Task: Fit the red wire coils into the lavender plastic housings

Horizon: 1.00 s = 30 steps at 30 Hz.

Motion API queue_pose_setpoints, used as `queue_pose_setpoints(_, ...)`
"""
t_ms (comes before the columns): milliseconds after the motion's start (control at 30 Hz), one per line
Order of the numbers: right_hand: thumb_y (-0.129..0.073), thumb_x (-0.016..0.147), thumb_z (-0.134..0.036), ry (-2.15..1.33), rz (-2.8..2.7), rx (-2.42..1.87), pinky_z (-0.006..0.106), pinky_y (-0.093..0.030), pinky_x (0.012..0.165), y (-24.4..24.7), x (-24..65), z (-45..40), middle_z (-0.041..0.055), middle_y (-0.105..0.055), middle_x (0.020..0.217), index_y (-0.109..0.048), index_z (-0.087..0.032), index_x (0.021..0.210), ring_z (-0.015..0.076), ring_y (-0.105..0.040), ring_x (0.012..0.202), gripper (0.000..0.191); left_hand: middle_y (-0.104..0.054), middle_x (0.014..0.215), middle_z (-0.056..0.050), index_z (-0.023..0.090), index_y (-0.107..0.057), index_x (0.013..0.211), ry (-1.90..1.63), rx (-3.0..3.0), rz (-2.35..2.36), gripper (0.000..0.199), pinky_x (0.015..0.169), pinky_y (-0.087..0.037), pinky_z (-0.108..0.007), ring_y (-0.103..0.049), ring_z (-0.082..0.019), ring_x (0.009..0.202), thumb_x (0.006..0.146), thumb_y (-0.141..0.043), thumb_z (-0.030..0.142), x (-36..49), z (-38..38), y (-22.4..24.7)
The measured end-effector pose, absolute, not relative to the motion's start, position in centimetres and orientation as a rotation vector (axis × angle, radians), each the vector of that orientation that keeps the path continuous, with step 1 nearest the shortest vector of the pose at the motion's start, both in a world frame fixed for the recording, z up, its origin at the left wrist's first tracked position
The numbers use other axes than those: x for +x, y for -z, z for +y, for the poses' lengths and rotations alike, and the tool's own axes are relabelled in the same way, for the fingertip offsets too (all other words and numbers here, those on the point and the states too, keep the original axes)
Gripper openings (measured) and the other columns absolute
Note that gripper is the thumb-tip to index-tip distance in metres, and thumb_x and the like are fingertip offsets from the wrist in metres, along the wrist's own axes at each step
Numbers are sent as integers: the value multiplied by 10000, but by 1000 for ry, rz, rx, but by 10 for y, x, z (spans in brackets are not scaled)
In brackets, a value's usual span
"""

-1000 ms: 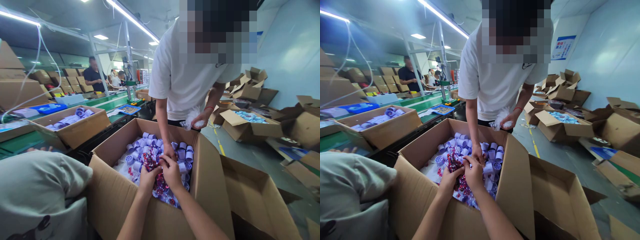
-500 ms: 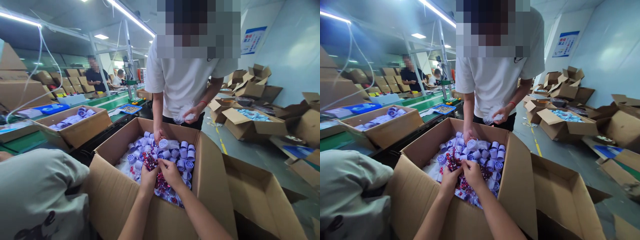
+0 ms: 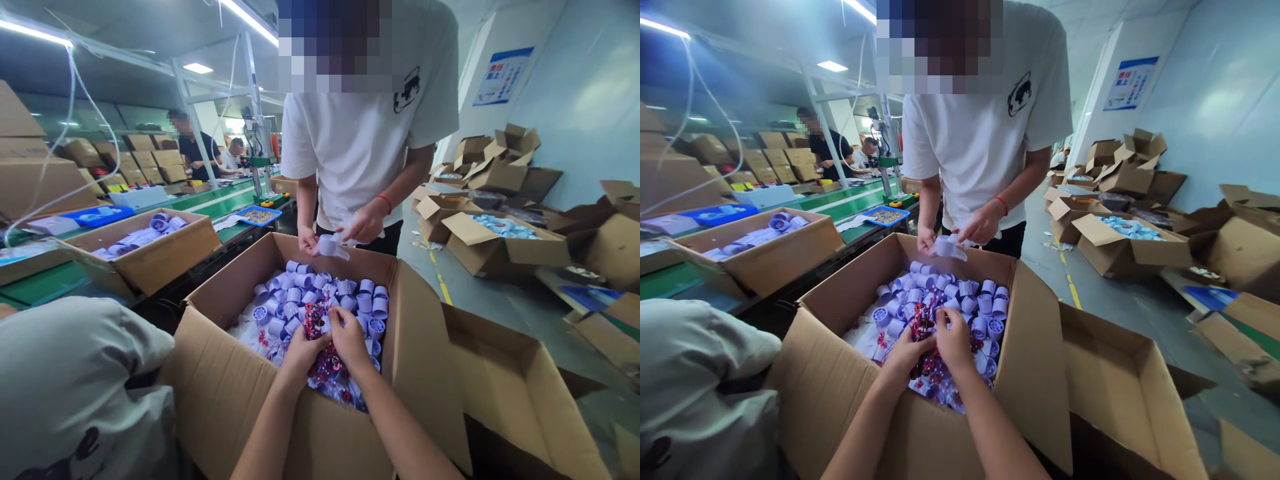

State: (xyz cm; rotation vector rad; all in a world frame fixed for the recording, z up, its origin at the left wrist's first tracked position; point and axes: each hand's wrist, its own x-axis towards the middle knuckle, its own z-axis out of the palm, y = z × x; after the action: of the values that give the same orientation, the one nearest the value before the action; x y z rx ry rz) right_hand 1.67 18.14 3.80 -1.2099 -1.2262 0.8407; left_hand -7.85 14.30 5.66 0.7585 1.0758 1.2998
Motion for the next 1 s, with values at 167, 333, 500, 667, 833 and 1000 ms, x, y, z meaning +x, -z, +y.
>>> queue_pose_setpoints(167,-611,677,-619,-1302,-1120,-1084,305,-476,652,-42,15,180,0,-677,662,-692,-214,769,186,-609,656,423,-716,727,-67,131,-644,873,-1109,663,983,471,636,-526,-304,-670,-218,645,491,-869,291,-84,138,-63)
queue_pose_setpoints(333,-715,561,-617,-1592,-930,-1005,245,-338,450,-53,15,173,-60,-572,537,-655,-212,718,97,-425,429,439,-708,683,-57,142,-642,871,-1084,601,908,434,586,-552,-320,-651,-194,541,527,-854,302,-87,136,-67)
queue_pose_setpoints(500,-785,470,-558,-1396,-780,-975,283,-421,668,-53,17,178,-33,-639,620,-655,-190,651,144,-535,632,430,-731,726,-62,145,-646,871,-1240,563,1001,360,686,-563,-311,-696,-221,678,564,-822,207,-81,140,-64)
queue_pose_setpoints(667,-764,502,-561,-1342,-805,-966,289,-408,724,-48,16,181,-37,-631,639,-651,-189,683,147,-530,672,429,-742,754,-65,146,-657,889,-1319,592,1053,363,725,-562,-322,-704,-233,733,573,-817,227,-80,143,-59)
queue_pose_setpoints(833,-632,641,-619,-1307,-920,-954,278,-396,686,-48,14,180,-63,-522,571,-556,-214,622,137,-485,636,412,-741,742,-66,146,-670,858,-1363,583,1045,372,705,-565,-340,-706,-248,721,551,-832,279,-80,140,-61)
queue_pose_setpoints(1000,-653,640,-523,-1258,-1066,-961,298,-432,722,-50,15,179,-32,-602,686,-592,-209,755,156,-540,682,340,-748,827,-71,151,-666,902,-1422,556,1023,481,728,-555,-337,-706,-249,762,489,-859,302,-80,138,-63)
